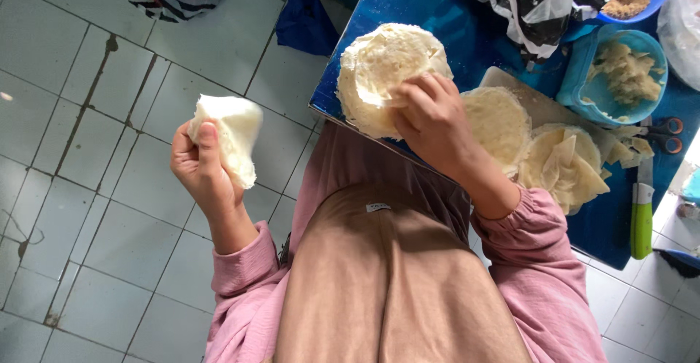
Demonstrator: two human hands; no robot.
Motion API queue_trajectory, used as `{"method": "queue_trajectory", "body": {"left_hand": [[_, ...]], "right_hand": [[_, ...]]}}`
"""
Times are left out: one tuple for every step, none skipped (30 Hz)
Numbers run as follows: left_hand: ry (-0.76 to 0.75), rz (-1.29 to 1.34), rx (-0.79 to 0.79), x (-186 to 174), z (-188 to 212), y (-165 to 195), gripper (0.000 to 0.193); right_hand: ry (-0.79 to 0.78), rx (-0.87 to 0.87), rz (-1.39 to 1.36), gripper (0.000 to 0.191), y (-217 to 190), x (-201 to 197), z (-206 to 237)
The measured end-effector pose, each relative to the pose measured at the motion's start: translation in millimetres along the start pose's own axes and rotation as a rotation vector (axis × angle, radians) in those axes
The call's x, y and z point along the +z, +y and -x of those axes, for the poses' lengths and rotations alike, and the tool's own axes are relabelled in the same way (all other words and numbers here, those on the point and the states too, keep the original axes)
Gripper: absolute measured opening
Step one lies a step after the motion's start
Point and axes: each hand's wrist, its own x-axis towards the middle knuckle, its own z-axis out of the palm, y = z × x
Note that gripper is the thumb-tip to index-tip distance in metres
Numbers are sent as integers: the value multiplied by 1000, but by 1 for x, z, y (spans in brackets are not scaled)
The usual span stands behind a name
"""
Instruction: The person sits at a small blue table and peels thin layers apart from round stacked pastry sheets by hand, one disc at a time. They separate each sheet into individual layers, place the peeled sheets on the cutting board, and drop torn scraps into a blue container beside the stack.
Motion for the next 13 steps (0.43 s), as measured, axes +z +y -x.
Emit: {"method": "queue_trajectory", "body": {"left_hand": [[-10,-1,10,1,-2,-1,24],[-24,-6,14,3,-3,-1,25],[-38,-38,18,6,-3,-1,24],[-51,-68,26,10,-4,-1,23],[-62,-99,35,15,-4,1,22],[-104,-238,66,19,-3,3,25],[-146,-375,99,25,1,6,31],[-185,-512,134,32,4,8,39],[-313,-504,238,40,4,10,38],[-442,-495,339,48,2,11,36],[-573,-485,435,56,0,13,36],[-647,-586,485,65,-2,13,36],[-722,-689,533,73,-6,13,38]], "right_hand": [[0,14,5,23,-1,-1,0],[-1,35,9,17,-4,-1,2],[50,30,39,17,-6,0,4],[102,20,69,17,-8,3,4],[153,7,98,17,-9,5,4],[105,-17,104,17,-10,7,4],[58,-42,110,18,-11,10,4],[11,-72,117,19,-11,11,3],[-16,-81,102,22,-11,12,3],[-43,-91,88,26,-12,13,3],[-73,-100,71,29,-13,13,3],[-61,-86,87,30,-13,11,5],[-50,-71,102,30,-12,6,7]]}}
